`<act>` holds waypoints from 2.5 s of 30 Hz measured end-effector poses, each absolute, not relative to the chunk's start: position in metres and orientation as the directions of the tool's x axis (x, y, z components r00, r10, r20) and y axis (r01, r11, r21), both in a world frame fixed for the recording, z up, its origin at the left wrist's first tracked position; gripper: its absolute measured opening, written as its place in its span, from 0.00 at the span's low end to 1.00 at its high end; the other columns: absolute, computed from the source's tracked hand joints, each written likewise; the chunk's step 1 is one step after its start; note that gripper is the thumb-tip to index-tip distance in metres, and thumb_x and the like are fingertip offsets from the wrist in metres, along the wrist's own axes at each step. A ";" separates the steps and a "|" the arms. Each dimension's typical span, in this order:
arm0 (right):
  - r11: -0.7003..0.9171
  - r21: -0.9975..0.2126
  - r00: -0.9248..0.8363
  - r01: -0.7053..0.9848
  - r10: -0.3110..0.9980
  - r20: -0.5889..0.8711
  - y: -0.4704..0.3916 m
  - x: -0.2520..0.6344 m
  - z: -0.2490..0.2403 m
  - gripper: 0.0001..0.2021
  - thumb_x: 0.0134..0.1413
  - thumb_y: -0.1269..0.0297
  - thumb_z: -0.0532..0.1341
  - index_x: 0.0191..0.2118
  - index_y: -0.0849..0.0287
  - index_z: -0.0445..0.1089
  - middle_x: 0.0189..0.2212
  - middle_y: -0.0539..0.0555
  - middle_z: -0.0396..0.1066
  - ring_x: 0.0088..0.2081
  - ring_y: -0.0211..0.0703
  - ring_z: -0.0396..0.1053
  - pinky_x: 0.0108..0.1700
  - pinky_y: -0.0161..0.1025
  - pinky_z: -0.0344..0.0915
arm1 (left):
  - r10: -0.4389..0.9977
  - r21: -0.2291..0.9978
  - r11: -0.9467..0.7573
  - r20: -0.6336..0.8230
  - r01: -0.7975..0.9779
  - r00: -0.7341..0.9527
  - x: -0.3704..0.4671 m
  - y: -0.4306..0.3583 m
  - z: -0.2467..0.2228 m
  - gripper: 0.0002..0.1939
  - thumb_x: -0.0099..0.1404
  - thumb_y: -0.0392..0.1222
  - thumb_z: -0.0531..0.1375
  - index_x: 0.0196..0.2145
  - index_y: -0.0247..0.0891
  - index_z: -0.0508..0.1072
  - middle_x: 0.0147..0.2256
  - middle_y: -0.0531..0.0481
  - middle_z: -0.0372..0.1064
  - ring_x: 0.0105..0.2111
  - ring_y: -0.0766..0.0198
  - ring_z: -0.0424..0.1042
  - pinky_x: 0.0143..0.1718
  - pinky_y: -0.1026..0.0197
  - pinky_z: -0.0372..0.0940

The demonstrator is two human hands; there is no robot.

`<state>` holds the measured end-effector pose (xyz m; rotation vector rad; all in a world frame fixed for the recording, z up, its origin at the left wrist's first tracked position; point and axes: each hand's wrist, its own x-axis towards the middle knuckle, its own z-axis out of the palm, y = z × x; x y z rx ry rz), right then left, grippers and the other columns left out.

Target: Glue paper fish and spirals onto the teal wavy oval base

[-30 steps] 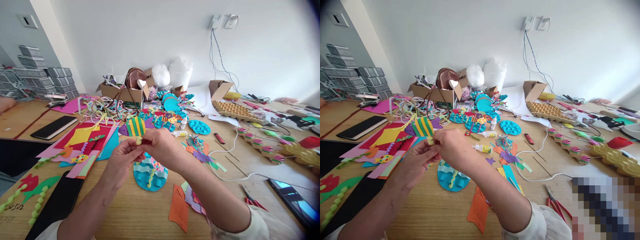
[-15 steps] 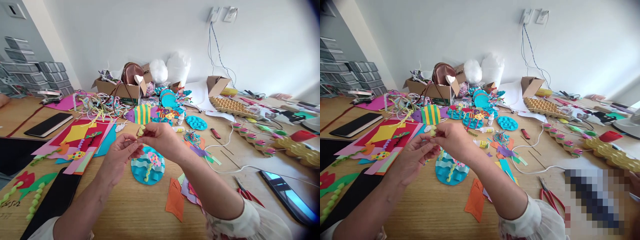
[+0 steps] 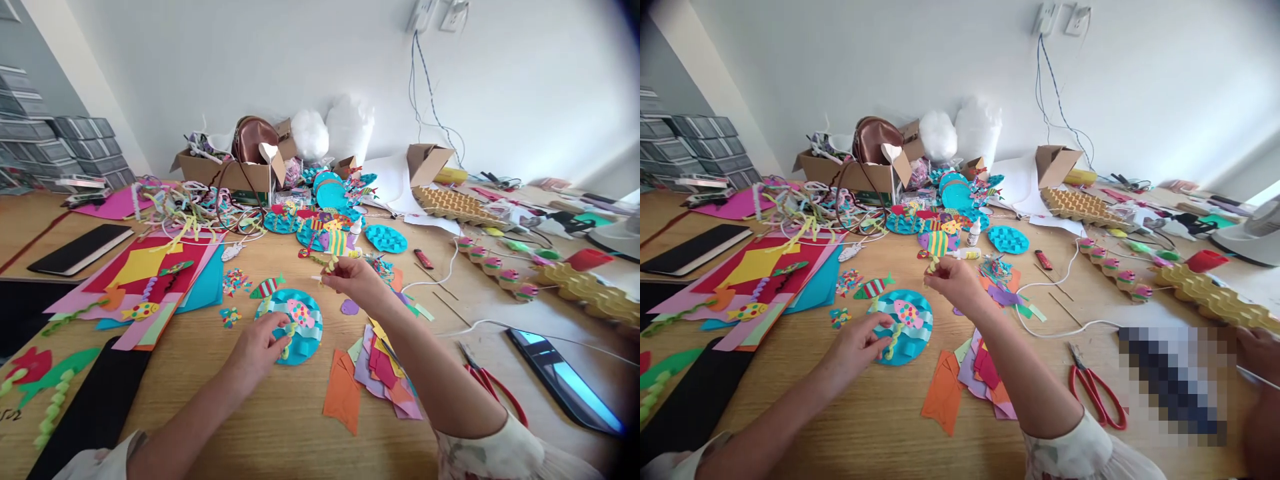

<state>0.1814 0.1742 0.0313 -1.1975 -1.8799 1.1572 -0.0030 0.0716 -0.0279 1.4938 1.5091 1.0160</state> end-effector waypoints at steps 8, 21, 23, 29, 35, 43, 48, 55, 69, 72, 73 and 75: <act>0.118 -0.908 -0.379 0.402 0.924 -0.048 0.181 0.193 0.012 0.09 0.39 0.61 0.62 0.23 0.61 0.64 0.17 0.48 0.64 0.20 0.34 0.60 0.23 0.33 0.56 | 0.998 0.850 0.068 -0.060 0.522 -0.033 -0.006 0.084 -0.041 0.10 0.49 0.41 0.59 0.31 0.36 0.73 0.18 0.59 0.57 0.17 0.69 0.56 0.20 0.66 0.50; 0.102 -0.907 -0.422 0.408 0.902 -0.088 0.191 0.190 -0.005 0.09 0.37 0.60 0.61 0.23 0.61 0.64 0.19 0.48 0.65 0.21 0.33 0.60 0.23 0.32 0.57 | 0.985 0.831 0.157 -0.173 0.534 -0.020 0.008 0.092 -0.045 0.03 0.48 0.36 0.58 0.21 0.39 0.66 0.11 0.64 0.45 0.14 0.70 0.48 0.19 0.65 0.40; 0.104 -0.907 -0.417 0.409 0.905 -0.085 0.192 0.191 -0.009 0.09 0.36 0.60 0.62 0.22 0.60 0.63 0.18 0.48 0.64 0.20 0.33 0.60 0.23 0.32 0.56 | 0.984 0.842 0.155 -0.179 0.517 -0.003 0.008 0.090 -0.048 0.05 0.49 0.36 0.57 0.19 0.39 0.63 0.12 0.63 0.47 0.14 0.70 0.49 0.19 0.66 0.41; 0.115 -0.900 -0.410 0.421 0.909 -0.075 0.192 0.192 -0.014 0.09 0.36 0.61 0.63 0.23 0.60 0.64 0.18 0.47 0.64 0.21 0.34 0.60 0.23 0.32 0.56 | 0.977 0.887 0.167 -0.207 0.431 0.048 0.002 0.074 -0.049 0.04 0.53 0.40 0.54 0.23 0.39 0.64 0.16 0.60 0.57 0.14 0.69 0.57 0.17 0.67 0.50; 0.205 -0.895 -0.478 0.396 0.878 -0.011 0.173 0.175 -0.009 0.07 0.38 0.64 0.62 0.23 0.61 0.65 0.19 0.46 0.62 0.22 0.33 0.59 0.24 0.31 0.55 | 1.000 0.887 0.010 -0.007 0.461 -0.006 -0.003 0.061 -0.048 0.03 0.46 0.34 0.58 0.22 0.40 0.69 0.19 0.55 0.64 0.23 0.64 0.63 0.25 0.64 0.57; 0.319 -0.778 -0.511 0.541 0.860 -0.003 0.151 0.143 -0.010 0.07 0.40 0.73 0.63 0.20 0.62 0.63 0.16 0.43 0.59 0.21 0.29 0.55 0.23 0.28 0.50 | 0.984 0.840 -0.176 0.170 0.513 0.060 -0.007 0.049 -0.057 0.06 0.52 0.35 0.56 0.25 0.42 0.73 0.25 0.49 0.70 0.25 0.61 0.67 0.28 0.62 0.61; 0.338 -0.695 -0.475 0.635 0.880 -0.006 0.151 0.138 -0.021 0.06 0.41 0.73 0.63 0.20 0.62 0.66 0.17 0.44 0.62 0.21 0.30 0.57 0.24 0.29 0.49 | 0.975 0.799 -0.219 0.202 0.560 0.092 -0.009 0.048 -0.061 0.06 0.53 0.33 0.56 0.25 0.42 0.72 0.27 0.49 0.71 0.27 0.59 0.69 0.29 0.62 0.62; 0.327 -0.629 -0.434 0.705 0.901 -0.018 0.146 0.134 -0.026 0.03 0.43 0.72 0.63 0.23 0.62 0.69 0.21 0.49 0.69 0.24 0.33 0.61 0.26 0.30 0.51 | 0.964 0.736 -0.267 0.212 0.622 0.163 -0.008 0.046 -0.060 0.08 0.57 0.32 0.53 0.26 0.40 0.69 0.26 0.50 0.69 0.27 0.61 0.69 0.29 0.63 0.63; 0.347 -0.550 -0.428 0.760 0.903 -0.023 0.138 0.133 -0.031 0.03 0.46 0.72 0.62 0.25 0.62 0.71 0.25 0.53 0.73 0.26 0.36 0.66 0.27 0.30 0.53 | 0.888 0.566 -0.439 0.390 0.698 0.242 -0.009 0.048 -0.070 0.08 0.57 0.26 0.54 0.28 0.38 0.67 0.28 0.51 0.69 0.28 0.64 0.70 0.29 0.65 0.64; 0.332 -0.510 -0.419 0.793 0.906 -0.060 0.138 0.132 -0.029 0.03 0.47 0.70 0.62 0.26 0.62 0.73 0.27 0.54 0.74 0.29 0.38 0.67 0.28 0.31 0.54 | 0.895 0.578 -0.430 0.373 0.694 0.244 -0.009 0.049 -0.070 0.08 0.57 0.26 0.54 0.29 0.37 0.67 0.27 0.51 0.68 0.28 0.64 0.70 0.29 0.65 0.64; 0.335 -0.493 -0.419 0.803 0.906 -0.066 0.138 0.132 -0.028 0.03 0.47 0.70 0.62 0.27 0.61 0.73 0.28 0.55 0.74 0.30 0.39 0.68 0.30 0.31 0.55 | 0.899 0.583 -0.424 0.365 0.693 0.242 -0.009 0.049 -0.070 0.08 0.57 0.26 0.54 0.29 0.37 0.67 0.28 0.51 0.68 0.28 0.64 0.70 0.29 0.65 0.64; 0.357 -0.462 -0.429 0.812 0.901 -0.058 0.138 0.131 -0.029 0.04 0.47 0.69 0.61 0.29 0.61 0.74 0.30 0.56 0.74 0.33 0.40 0.68 0.32 0.32 0.56 | 0.908 0.588 -0.409 0.342 0.698 0.244 -0.010 0.049 -0.070 0.08 0.57 0.26 0.55 0.29 0.37 0.67 0.28 0.51 0.68 0.28 0.64 0.70 0.29 0.65 0.64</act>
